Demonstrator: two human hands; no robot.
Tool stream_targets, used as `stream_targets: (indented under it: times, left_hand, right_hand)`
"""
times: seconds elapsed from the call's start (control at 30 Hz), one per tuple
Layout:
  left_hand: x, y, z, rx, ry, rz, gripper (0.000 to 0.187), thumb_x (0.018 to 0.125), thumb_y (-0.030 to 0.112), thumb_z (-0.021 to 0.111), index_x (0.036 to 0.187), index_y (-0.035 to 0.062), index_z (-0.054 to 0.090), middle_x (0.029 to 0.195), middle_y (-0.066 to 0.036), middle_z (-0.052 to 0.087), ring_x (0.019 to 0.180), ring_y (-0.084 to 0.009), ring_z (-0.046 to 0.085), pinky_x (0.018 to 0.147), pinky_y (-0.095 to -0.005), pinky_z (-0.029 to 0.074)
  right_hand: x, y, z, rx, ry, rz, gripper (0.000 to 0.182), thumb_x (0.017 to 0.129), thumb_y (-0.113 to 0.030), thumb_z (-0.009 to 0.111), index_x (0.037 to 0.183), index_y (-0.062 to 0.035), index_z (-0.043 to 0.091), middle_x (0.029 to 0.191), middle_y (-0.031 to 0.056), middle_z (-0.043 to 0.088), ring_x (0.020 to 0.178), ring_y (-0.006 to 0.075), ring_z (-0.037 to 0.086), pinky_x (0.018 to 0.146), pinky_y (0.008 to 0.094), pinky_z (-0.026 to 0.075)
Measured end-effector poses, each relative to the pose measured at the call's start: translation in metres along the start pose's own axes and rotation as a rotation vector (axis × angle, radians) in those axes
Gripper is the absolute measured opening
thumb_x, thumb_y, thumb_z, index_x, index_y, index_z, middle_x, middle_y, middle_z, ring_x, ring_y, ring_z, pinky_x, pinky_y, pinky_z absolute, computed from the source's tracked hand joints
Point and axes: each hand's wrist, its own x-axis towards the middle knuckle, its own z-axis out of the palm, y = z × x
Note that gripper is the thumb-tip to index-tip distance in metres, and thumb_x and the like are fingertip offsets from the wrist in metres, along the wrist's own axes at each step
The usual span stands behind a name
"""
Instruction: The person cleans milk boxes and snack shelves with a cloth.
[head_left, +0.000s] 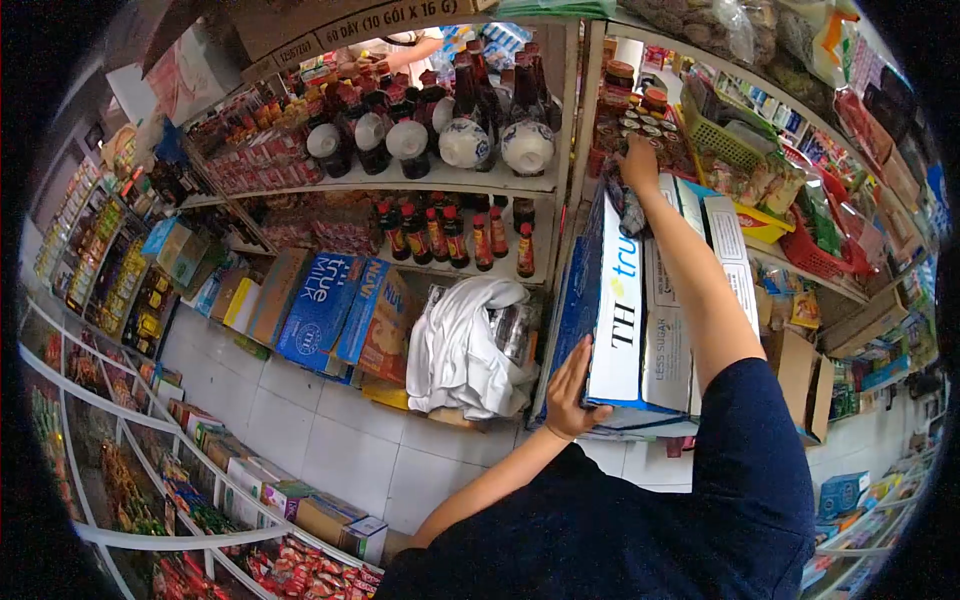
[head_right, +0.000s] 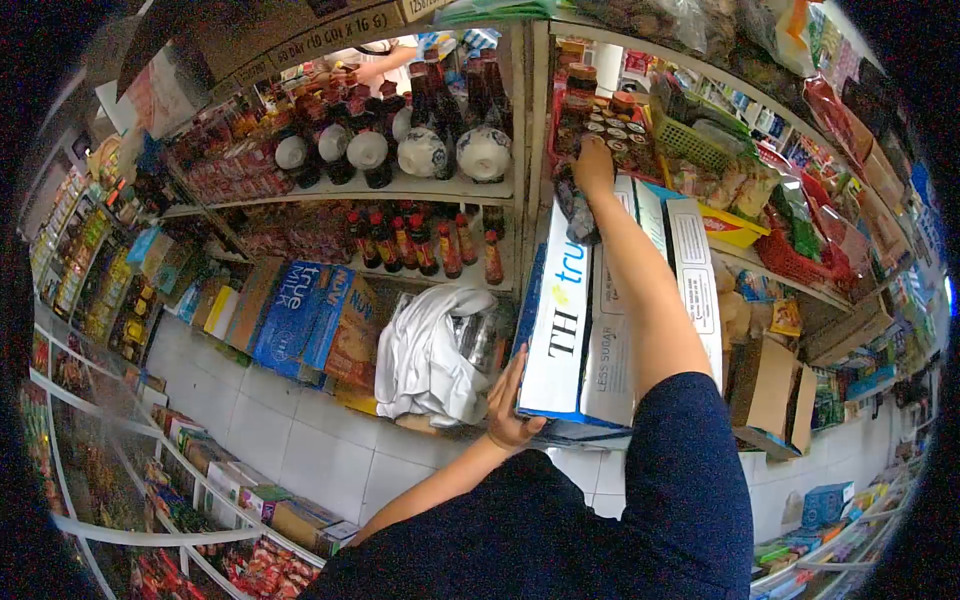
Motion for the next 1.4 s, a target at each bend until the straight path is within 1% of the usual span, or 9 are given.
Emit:
stream_targets:
  times: [0.2,0.5,0.6,0.7,0.83,1.2,1.23,1.27,1.4]
  left_hand:
    - [0.001,0.002,0.0,-0.012,0.006,-0.011,0.081,0.08,0.06,0.043,0.125,-0.0064,0.038,0.124,-0.023,0.045,0.111,-0.0368,0.047,0.092,-0.0403,0.039]
    - [0.001,0.002,0.0,-0.028,-0.007,-0.009,0.081,0.078,0.059,0.047,0.126,-0.0064,0.037,0.124,-0.024,0.044,0.113,-0.0357,0.046,0.093,-0.0388,0.038]
    - [0.002,0.001,0.001,-0.038,0.002,-0.005,0.081,0.078,0.059,0.047,0.125,-0.007,0.038,0.124,-0.024,0.044,0.112,-0.0359,0.046,0.092,-0.0393,0.038]
    - [0.003,0.001,0.001,-0.034,0.006,-0.005,0.082,0.078,0.06,0.047,0.123,-0.0077,0.039,0.123,-0.025,0.045,0.111,-0.0363,0.047,0.092,-0.0399,0.039]
    - [-0.001,0.0,0.003,-0.035,0.007,-0.028,0.082,0.078,0.061,0.046,0.122,-0.0083,0.04,0.122,-0.025,0.045,0.111,-0.0371,0.047,0.091,-0.0402,0.039]
    - [-0.003,-0.001,0.003,0.035,0.01,-0.021,0.084,0.079,0.063,0.04,0.121,-0.0092,0.041,0.121,-0.026,0.046,0.109,-0.0386,0.048,0.091,-0.0418,0.039]
    - [-0.003,-0.001,0.003,0.027,0.009,-0.016,0.084,0.079,0.063,0.04,0.121,-0.0091,0.041,0.121,-0.026,0.046,0.109,-0.0382,0.048,0.091,-0.0416,0.039]
    - [-0.002,-0.002,0.004,0.017,0.011,-0.009,0.084,0.079,0.063,0.04,0.122,-0.009,0.04,0.121,-0.025,0.046,0.109,-0.0379,0.048,0.091,-0.0414,0.039]
    - [-0.002,0.001,0.004,-0.017,0.016,-0.038,0.082,0.079,0.061,0.042,0.123,-0.0076,0.039,0.123,-0.025,0.045,0.111,-0.0374,0.047,0.092,-0.0406,0.039]
  right_hand:
    - [-0.062,-0.032,-0.043,0.175,-0.028,-0.098,0.031,0.067,-0.012,0.064,0.089,0.0016,0.047,0.091,0.0225,0.05,0.091,0.0392,0.047,0.078,0.0438,0.039]
    - [-0.185,-0.103,-0.176,0.481,-0.465,-0.424,0.028,0.062,-0.004,0.059,0.087,-0.0008,0.046,0.085,0.0176,0.046,0.083,0.0356,0.046,0.075,0.0392,0.038]
    - [-0.205,-0.105,-0.213,0.612,-0.736,-0.502,0.032,0.058,-0.005,0.063,0.086,-0.0015,0.049,0.087,0.0149,0.049,0.085,0.0337,0.047,0.077,0.0385,0.039]
    - [-0.201,-0.099,-0.229,0.694,-0.832,-0.568,0.028,0.056,-0.006,0.064,0.08,-0.0039,0.048,0.082,0.0141,0.048,0.084,0.0334,0.047,0.073,0.0393,0.04]
    - [-0.186,-0.082,-0.213,0.536,-0.801,-0.538,0.031,0.052,-0.002,0.064,0.08,-0.0037,0.051,0.087,0.0118,0.05,0.089,0.0317,0.048,0.078,0.038,0.039]
    - [-0.072,0.006,-0.099,0.123,-0.36,-0.358,0.028,0.062,-0.01,0.063,0.085,-0.0001,0.05,0.085,0.0198,0.053,0.085,0.039,0.05,0.074,0.0432,0.041]
    - [-0.059,0.018,-0.085,0.122,-0.422,-0.263,0.03,0.063,-0.011,0.064,0.087,0.001,0.05,0.09,0.0209,0.054,0.087,0.0397,0.05,0.075,0.0436,0.041]
    - [-0.046,0.022,-0.081,0.087,-0.33,-0.363,0.03,0.065,-0.012,0.063,0.088,0.0011,0.051,0.095,0.0215,0.054,0.09,0.0388,0.051,0.078,0.0429,0.041]
    - [-0.011,0.057,-0.026,-0.036,-0.142,-0.323,0.036,0.065,-0.013,0.064,0.097,0.0003,0.052,0.098,0.0214,0.055,0.093,0.0376,0.051,0.081,0.0419,0.042]
